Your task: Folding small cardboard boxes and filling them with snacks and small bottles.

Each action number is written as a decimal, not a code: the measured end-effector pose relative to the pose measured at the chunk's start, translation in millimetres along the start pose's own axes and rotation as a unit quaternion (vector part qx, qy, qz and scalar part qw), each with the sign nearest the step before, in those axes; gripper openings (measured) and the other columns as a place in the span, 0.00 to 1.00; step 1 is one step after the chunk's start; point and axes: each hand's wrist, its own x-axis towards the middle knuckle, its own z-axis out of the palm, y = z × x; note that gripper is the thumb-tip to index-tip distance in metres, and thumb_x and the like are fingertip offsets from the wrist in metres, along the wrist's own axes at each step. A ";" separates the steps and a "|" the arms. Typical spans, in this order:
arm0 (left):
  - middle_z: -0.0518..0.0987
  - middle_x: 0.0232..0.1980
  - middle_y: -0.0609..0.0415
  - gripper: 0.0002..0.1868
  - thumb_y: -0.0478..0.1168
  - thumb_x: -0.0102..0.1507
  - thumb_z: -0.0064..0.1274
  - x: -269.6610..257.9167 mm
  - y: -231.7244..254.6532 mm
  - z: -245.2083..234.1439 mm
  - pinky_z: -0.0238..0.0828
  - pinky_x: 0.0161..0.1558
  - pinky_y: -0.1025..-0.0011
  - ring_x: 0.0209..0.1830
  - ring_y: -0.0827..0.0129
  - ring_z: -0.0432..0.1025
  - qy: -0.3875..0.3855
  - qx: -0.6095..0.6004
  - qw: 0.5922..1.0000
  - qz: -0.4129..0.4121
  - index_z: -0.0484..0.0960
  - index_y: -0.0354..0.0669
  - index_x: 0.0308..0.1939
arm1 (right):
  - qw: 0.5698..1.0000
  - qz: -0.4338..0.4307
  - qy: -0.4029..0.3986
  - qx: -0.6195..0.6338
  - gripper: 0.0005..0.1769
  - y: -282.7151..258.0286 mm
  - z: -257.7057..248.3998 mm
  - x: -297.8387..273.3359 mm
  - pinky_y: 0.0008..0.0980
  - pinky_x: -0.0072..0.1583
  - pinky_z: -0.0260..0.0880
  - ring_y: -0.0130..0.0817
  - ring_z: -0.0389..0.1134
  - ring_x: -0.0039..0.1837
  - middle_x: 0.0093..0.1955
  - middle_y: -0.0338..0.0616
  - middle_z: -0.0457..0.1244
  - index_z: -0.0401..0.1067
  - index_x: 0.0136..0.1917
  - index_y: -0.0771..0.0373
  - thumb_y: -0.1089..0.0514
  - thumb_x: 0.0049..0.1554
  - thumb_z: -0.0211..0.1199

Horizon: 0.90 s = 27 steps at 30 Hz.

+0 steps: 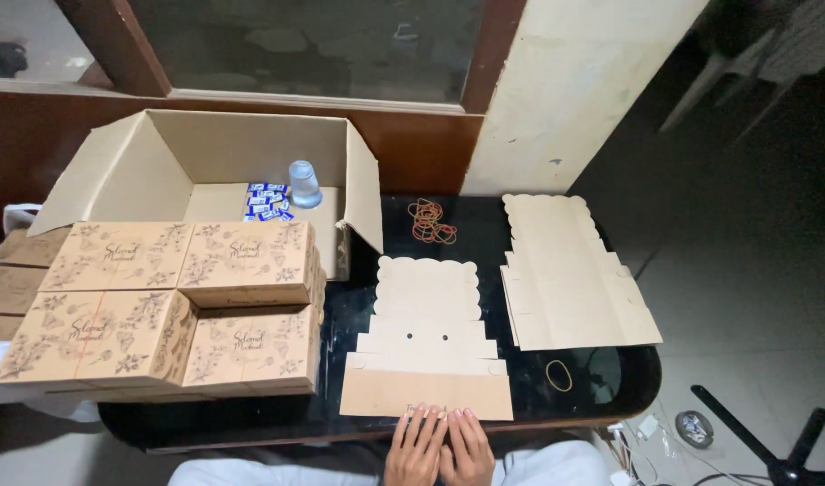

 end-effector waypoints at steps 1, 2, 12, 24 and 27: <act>0.79 0.64 0.49 0.20 0.39 0.73 0.34 3.4 0.6 -1.9 0.65 0.65 0.52 0.65 0.52 0.72 -0.001 -0.002 1.000 0.001 0.81 0.44 0.59 | 1.000 0.001 -0.001 -0.002 0.19 -1.3 -1.3 5.1 0.38 0.67 0.73 0.46 0.70 0.65 0.62 0.48 0.68 0.76 0.59 0.66 0.62 0.60 0.50; 0.77 0.65 0.50 0.18 0.38 0.71 0.38 5.6 2.1 -4.9 0.64 0.66 0.51 0.67 0.52 0.71 -0.002 0.000 1.000 -0.007 0.81 0.44 0.60 | 1.000 0.011 -0.003 0.006 0.19 -3.7 -4.2 9.2 0.37 0.66 0.74 0.45 0.71 0.64 0.62 0.47 0.69 0.76 0.59 0.66 0.63 0.60 0.50; 0.68 0.75 0.55 0.29 0.42 0.64 0.53 7.4 -30.1 -68.0 0.51 0.75 0.48 0.77 0.60 0.59 -0.121 0.135 0.979 -0.091 0.71 0.44 0.70 | 0.998 0.032 -0.048 0.022 0.20 -4.9 -17.5 21.6 0.33 0.63 0.73 0.41 0.70 0.66 0.63 0.43 0.69 0.76 0.62 0.62 0.66 0.57 0.56; 0.72 0.73 0.57 0.28 0.42 0.64 0.52 1.3 -40.2 -81.8 0.55 0.75 0.50 0.77 0.63 0.62 -0.108 0.156 0.968 -0.163 0.73 0.47 0.70 | 0.988 0.042 -0.067 -0.136 0.19 24.9 -62.7 41.5 0.26 0.41 0.61 0.29 0.70 0.68 0.64 0.31 0.70 0.78 0.62 0.52 0.59 0.58 0.61; 0.71 0.74 0.58 0.29 0.42 0.65 0.50 1.5 -38.9 -86.6 0.54 0.76 0.51 0.77 0.64 0.61 -0.117 0.154 0.968 -0.159 0.71 0.47 0.72 | 0.986 0.032 -0.084 -0.140 0.19 28.1 -73.5 47.4 0.32 0.53 0.59 0.27 0.68 0.70 0.66 0.33 0.69 0.77 0.62 0.53 0.60 0.58 0.63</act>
